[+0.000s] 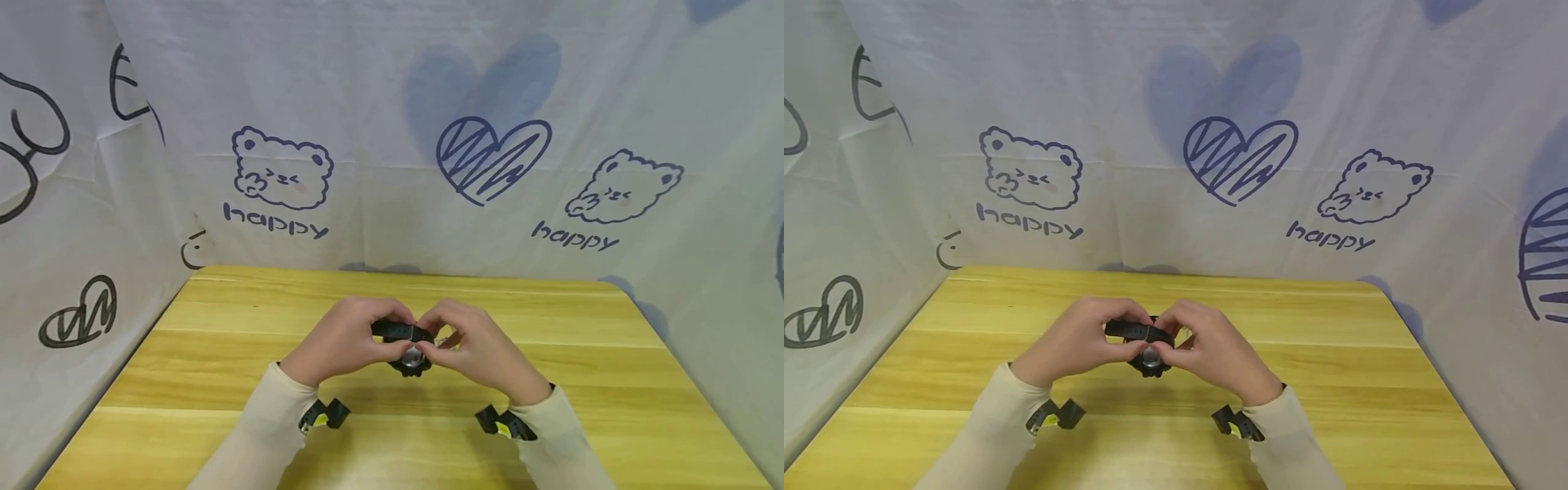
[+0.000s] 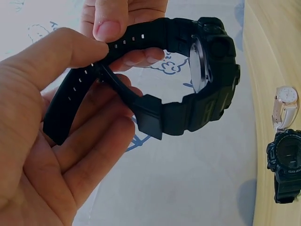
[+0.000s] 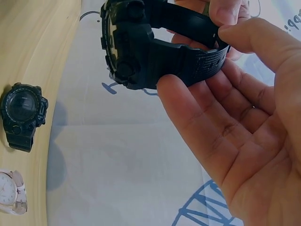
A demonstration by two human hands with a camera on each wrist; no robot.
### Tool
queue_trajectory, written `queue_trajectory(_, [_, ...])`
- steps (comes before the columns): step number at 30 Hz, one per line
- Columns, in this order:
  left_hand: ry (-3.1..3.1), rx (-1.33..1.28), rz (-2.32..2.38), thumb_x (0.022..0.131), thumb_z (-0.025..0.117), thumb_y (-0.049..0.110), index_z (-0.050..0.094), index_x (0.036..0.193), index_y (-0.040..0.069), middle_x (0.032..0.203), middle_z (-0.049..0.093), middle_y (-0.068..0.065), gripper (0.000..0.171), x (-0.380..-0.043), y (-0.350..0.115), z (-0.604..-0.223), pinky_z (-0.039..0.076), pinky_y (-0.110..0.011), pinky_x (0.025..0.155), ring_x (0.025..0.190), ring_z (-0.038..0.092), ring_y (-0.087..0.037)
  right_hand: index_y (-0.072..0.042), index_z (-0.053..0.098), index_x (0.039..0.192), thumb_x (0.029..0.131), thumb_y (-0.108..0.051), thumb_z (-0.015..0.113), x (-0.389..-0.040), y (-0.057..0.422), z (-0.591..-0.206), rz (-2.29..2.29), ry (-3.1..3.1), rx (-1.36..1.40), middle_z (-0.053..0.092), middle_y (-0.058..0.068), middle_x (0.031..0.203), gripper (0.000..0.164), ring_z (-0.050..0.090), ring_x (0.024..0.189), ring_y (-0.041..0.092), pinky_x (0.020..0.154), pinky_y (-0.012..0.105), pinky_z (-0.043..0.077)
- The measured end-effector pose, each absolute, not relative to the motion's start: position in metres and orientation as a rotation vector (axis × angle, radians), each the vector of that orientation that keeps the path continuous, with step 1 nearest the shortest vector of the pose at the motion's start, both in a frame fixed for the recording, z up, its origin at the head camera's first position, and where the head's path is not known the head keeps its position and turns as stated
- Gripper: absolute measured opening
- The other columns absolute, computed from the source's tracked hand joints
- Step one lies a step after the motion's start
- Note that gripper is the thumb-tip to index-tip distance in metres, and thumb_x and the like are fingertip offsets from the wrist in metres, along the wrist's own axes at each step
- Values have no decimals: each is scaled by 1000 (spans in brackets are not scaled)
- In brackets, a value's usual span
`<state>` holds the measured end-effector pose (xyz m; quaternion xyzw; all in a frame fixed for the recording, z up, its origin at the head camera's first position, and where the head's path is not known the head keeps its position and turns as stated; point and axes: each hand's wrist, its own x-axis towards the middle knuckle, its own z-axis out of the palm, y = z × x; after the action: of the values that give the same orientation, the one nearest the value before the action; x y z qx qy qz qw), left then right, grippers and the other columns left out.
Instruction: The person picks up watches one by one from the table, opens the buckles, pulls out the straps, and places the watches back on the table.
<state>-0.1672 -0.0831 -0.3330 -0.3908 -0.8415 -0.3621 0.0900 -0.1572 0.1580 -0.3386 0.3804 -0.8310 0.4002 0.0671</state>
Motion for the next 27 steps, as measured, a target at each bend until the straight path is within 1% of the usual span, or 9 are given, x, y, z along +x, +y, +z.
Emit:
queue_trajectory(7, [-2511, -1158, -1162, 88, 81, 20, 73, 106, 21, 99, 72, 13, 19, -169, -84, -335, 57, -25, 78, 85, 67, -1, -14, 71, 107, 92, -5, 77, -158, 157, -339, 1229, -2500, 1165, 68, -4, 98, 18, 67, 87, 10, 66, 25, 60])
queue_trajectory(11, [-2527, -1134, -1143, 89, 82, 22, 74, 107, 20, 101, 73, 11, 20, -167, -82, -334, 57, -26, 78, 86, 67, -2, -14, 71, 106, 92, -6, 76, -158, 157, -340, 1173, -2499, 1156, 68, -6, 98, 17, 68, 87, 8, 74, 26, 60])
queue_trajectory(16, [-2550, -1096, -1094, 90, 82, 21, 75, 109, 18, 102, 73, 8, 20, -166, -77, -335, 57, -26, 78, 86, 66, -4, -20, 73, 107, 93, -14, 75, -158, 158, -341, 1020, -2507, 1089, 69, -13, 100, 15, 68, 91, 4, 82, 29, 58])
queue_trajectory(22, [-2549, -1069, -1056, 90, 81, 23, 74, 108, 16, 102, 72, 6, 21, -165, -72, -336, 56, -26, 75, 85, 65, -7, -21, 74, 106, 93, -19, 76, -159, 158, -342, 971, -2519, 1043, 69, -14, 101, 13, 67, 93, 4, 83, 30, 58])
queue_trajectory(27, [-2556, -1073, -1039, 90, 82, 24, 73, 107, 17, 101, 72, 7, 21, -166, -72, -337, 56, -27, 76, 85, 65, -6, -18, 73, 111, 94, -17, 78, -160, 159, -341, 1045, -2563, 1119, 69, -9, 103, 18, 67, 92, 7, 81, 30, 59])
